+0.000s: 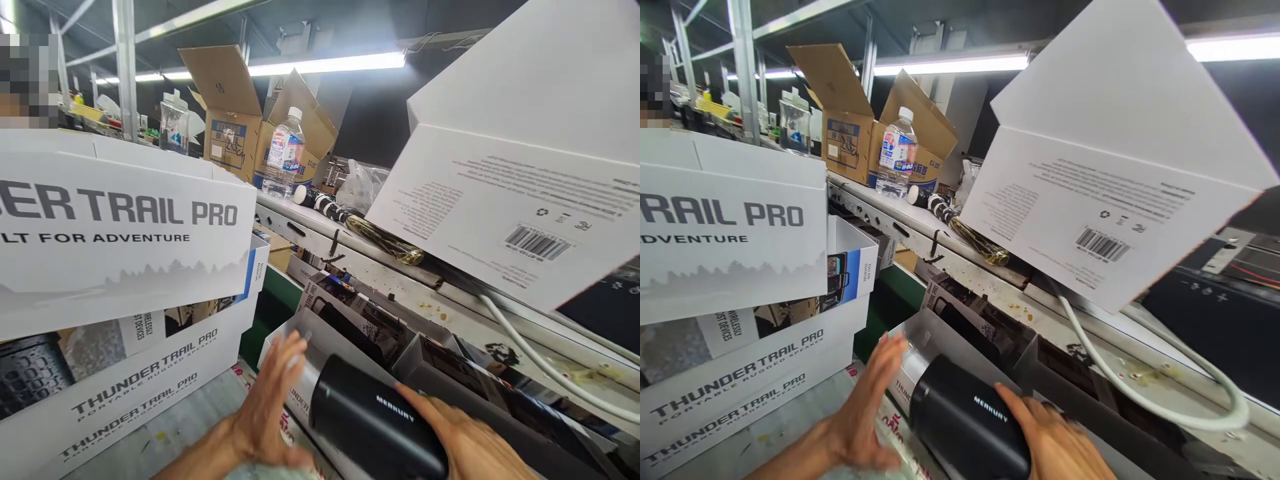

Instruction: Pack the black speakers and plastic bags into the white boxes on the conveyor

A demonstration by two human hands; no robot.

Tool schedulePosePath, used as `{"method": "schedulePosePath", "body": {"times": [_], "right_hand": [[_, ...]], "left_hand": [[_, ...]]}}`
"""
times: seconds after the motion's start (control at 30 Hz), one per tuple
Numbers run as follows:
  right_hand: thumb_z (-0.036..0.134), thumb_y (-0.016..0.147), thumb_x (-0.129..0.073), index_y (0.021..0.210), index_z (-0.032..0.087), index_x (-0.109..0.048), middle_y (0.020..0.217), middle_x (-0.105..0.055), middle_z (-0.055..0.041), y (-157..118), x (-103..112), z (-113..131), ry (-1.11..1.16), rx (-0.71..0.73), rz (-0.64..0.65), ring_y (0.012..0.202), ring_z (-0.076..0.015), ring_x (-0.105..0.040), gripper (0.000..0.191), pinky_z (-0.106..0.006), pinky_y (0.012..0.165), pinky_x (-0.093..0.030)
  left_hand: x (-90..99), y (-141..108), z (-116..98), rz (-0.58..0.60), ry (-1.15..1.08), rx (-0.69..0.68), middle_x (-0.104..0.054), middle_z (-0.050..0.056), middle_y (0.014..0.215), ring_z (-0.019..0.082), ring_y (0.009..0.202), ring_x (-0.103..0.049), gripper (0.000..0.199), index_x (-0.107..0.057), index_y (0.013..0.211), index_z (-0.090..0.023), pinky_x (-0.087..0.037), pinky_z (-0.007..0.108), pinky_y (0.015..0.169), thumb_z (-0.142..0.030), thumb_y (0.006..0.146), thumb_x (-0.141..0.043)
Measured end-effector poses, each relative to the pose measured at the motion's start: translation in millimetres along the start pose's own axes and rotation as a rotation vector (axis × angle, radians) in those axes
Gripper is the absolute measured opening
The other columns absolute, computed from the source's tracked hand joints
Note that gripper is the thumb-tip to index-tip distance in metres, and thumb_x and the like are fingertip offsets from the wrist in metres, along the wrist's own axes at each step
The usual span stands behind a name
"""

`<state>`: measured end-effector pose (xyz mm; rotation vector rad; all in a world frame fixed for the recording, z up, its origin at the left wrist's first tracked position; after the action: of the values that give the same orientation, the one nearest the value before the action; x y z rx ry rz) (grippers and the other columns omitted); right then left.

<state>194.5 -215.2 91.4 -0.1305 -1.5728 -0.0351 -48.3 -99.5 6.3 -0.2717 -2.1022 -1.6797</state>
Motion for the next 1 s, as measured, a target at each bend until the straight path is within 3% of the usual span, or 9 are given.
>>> {"method": "schedulePosePath", "body": {"times": [0.03, 0.1, 0.2, 0.3, 0.5, 0.6, 0.7, 0.83, 1.0], "right_hand": [[0.045, 0.075, -0.076, 0.152, 0.024, -0.047, 0.117, -0.071, -0.0139, 8.9, 2.7, 5.2, -0.006, -0.057, -0.021, 0.104, -0.0365, -0.069, 0.085, -0.044, 0.088, -0.057], [0.042, 0.080, -0.072, 0.152, 0.018, -0.047, 0.106, -0.073, -0.0164, 30.4, 4.6, 17.9, -0.031, -0.150, -0.044, 0.099, -0.0380, -0.070, 0.080, -0.047, 0.086, -0.055], [0.036, 0.083, -0.070, 0.152, 0.012, -0.044, 0.111, -0.070, -0.0212, 67.0, -6.1, 40.2, -0.019, -0.189, -0.031, 0.107, -0.0386, -0.067, 0.078, -0.048, 0.088, -0.054], [0.035, 0.072, -0.081, 0.147, 0.015, -0.051, 0.128, -0.063, -0.0228, 98.5, -28.1, 57.8, -0.007, -0.137, -0.060, 0.121, -0.0403, -0.059, 0.084, -0.049, 0.099, -0.049], [0.029, 0.067, -0.083, 0.149, 0.022, -0.046, 0.144, -0.053, -0.0142, 130.5, -91.5, 50.7, 0.307, -0.042, -0.119, 0.131, -0.0348, -0.051, 0.090, -0.045, 0.110, -0.040], [0.029, 0.069, -0.083, 0.153, 0.021, -0.038, 0.150, -0.046, -0.0124, 138.6, -113.1, 40.9, 0.471, 0.011, -0.116, 0.137, -0.0304, -0.044, 0.096, -0.039, 0.115, -0.036], [0.032, 0.070, -0.084, 0.152, 0.018, -0.040, 0.152, -0.043, -0.0140, 141.5, -113.6, 37.1, 0.497, 0.004, -0.084, 0.139, -0.0328, -0.040, 0.094, -0.041, 0.116, -0.035], [0.044, 0.092, -0.067, 0.146, 0.019, -0.051, 0.152, -0.045, -0.0124, 113.8, -84.4, 34.4, 0.487, -0.001, -0.203, 0.142, -0.0315, -0.038, 0.062, -0.042, 0.118, -0.031], [0.053, 0.096, -0.060, 0.138, 0.027, -0.058, 0.143, -0.055, -0.0103, 15.0, -88.3, 24.9, 0.497, -0.101, -0.310, 0.133, -0.0331, -0.047, 0.050, -0.044, 0.109, -0.043]], "left_hand": [[-4.5, 3.8, 23.4, 0.050, 0.048, 0.200, -0.034, 0.020, 0.159, 0.038, 0.152, -0.024, 0.085, -0.020, 0.158, -0.018, -0.014, 0.067, 0.125, -0.074, 0.095, -0.029], [-18.6, 6.7, 66.2, 0.237, 0.202, 0.570, -0.035, 0.019, 0.160, 0.038, 0.153, -0.022, 0.071, -0.034, 0.153, -0.016, -0.019, 0.064, 0.124, -0.063, 0.100, -0.031], [-34.3, 9.3, 100.5, 0.414, 0.371, 0.838, -0.048, 0.023, 0.149, 0.039, 0.142, -0.042, 0.061, -0.045, 0.145, -0.008, -0.038, 0.056, 0.115, -0.048, 0.099, -0.045], [-41.0, 14.6, 106.9, 0.428, 0.387, 0.829, -0.064, 0.018, 0.129, 0.033, 0.119, -0.062, 0.049, -0.051, 0.141, -0.009, -0.051, 0.046, 0.100, -0.037, 0.102, -0.038], [-42.0, 14.8, 106.8, 0.479, 0.393, 0.771, -0.065, 0.007, 0.125, 0.023, 0.114, -0.065, 0.040, -0.056, 0.137, -0.020, -0.052, 0.033, 0.093, -0.029, 0.100, -0.043], [-44.0, 17.6, 107.3, 0.490, 0.412, 0.769, -0.064, 0.008, 0.126, 0.024, 0.111, -0.066, 0.041, -0.056, 0.137, -0.021, -0.053, 0.034, 0.091, -0.032, 0.100, -0.043], [-46.1, 22.0, 106.9, 0.505, 0.453, 0.777, -0.062, 0.011, 0.129, 0.030, 0.107, -0.067, 0.043, -0.059, 0.135, -0.019, -0.055, 0.042, 0.089, -0.036, 0.100, -0.041], [-46.4, 26.5, 107.0, 0.539, 0.500, 0.783, -0.063, 0.013, 0.129, 0.033, 0.106, -0.067, 0.044, -0.061, 0.134, -0.019, -0.055, 0.045, 0.086, -0.038, 0.101, -0.038], [-44.9, 28.4, 109.7, 0.549, 0.528, 0.789, -0.061, 0.013, 0.134, 0.034, 0.109, -0.065, 0.046, -0.059, 0.136, -0.020, -0.056, 0.047, 0.088, -0.041, 0.102, -0.036]]}}
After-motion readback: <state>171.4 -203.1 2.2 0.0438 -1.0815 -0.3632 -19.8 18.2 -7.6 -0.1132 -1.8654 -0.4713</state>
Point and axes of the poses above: each hand's wrist, its own y-axis towards the middle knuckle, its own x-axis out of the back of the hand, z = x × y, the point moved 6 cm from there along y, towards the middle knuckle
